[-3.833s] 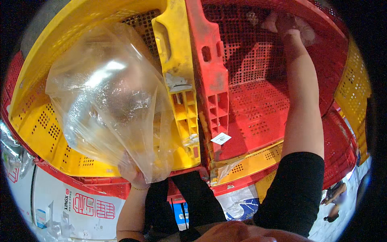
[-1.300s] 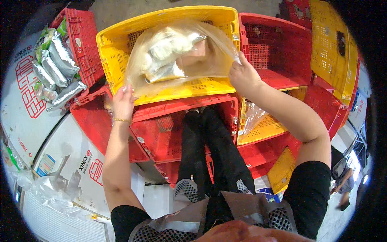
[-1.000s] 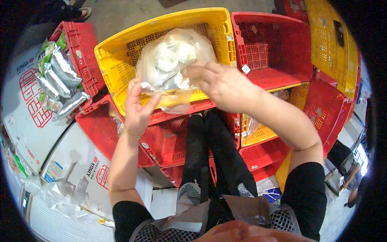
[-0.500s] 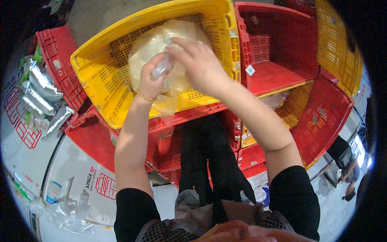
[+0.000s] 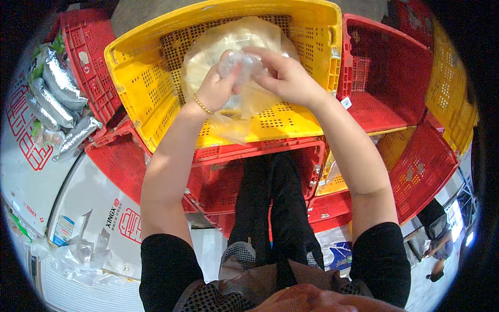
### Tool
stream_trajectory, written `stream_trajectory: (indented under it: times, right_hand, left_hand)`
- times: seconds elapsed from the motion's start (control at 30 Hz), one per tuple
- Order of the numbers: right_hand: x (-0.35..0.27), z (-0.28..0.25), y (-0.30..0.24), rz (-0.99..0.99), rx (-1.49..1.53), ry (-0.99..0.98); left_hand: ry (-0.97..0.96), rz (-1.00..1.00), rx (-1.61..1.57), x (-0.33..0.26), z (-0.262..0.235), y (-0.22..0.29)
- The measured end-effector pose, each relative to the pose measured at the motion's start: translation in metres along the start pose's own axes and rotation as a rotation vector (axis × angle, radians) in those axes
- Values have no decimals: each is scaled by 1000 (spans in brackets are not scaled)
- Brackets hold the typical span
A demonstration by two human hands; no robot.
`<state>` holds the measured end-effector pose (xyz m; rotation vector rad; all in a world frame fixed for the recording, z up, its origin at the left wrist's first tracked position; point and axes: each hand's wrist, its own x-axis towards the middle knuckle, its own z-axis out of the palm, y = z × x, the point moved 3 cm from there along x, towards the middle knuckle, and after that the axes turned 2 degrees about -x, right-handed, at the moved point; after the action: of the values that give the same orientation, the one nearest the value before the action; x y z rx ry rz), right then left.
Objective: The person packs various frozen food items from red and yellow plastic crates into clear plastic bags and places them into a chest freezer. They handle items such as meat, vegetables, and bread, organizing them into bags before storing them in the freezer.
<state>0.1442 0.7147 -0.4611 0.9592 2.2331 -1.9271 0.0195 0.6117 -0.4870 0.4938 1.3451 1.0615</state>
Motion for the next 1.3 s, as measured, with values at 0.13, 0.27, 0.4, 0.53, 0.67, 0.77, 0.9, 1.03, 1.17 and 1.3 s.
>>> stream_trajectory:
  times: [0.13,0.27,0.4,0.53,0.67,0.77,0.9,1.03,1.17,1.3]
  right_hand:
    - [3,-2,-9,199,149,-161]
    - [-6,1,-29,44,211,-89]
    - [-20,12,-43,-113,-427,-4]
    - [-26,14,-48,-92,-425,140]
    - [-39,29,-50,-190,-530,239]
    - [-56,62,-38,-274,-688,-76]
    - [-67,77,-8,-131,-906,-121]
    - [-41,55,12,-103,-683,58]
    - [7,34,28,-161,-126,273]
    - [44,46,63,403,139,-34]
  left_hand:
    - [29,174,80,-3,5,-5]
    - [-57,-90,-52,-7,-9,-16]
    - [-159,-170,-166,-8,-22,-17]
    - [-137,-183,-410,-9,-32,-25]
    - [-94,-213,-609,-6,-47,-40]
    - [-83,-333,-727,-3,-51,-50]
    - [-190,-322,-483,3,-47,-44]
    - [-242,-24,539,-2,-36,-21]
    - [-111,632,1171,-24,-9,-2]
    - [80,737,1185,-26,2,-13]
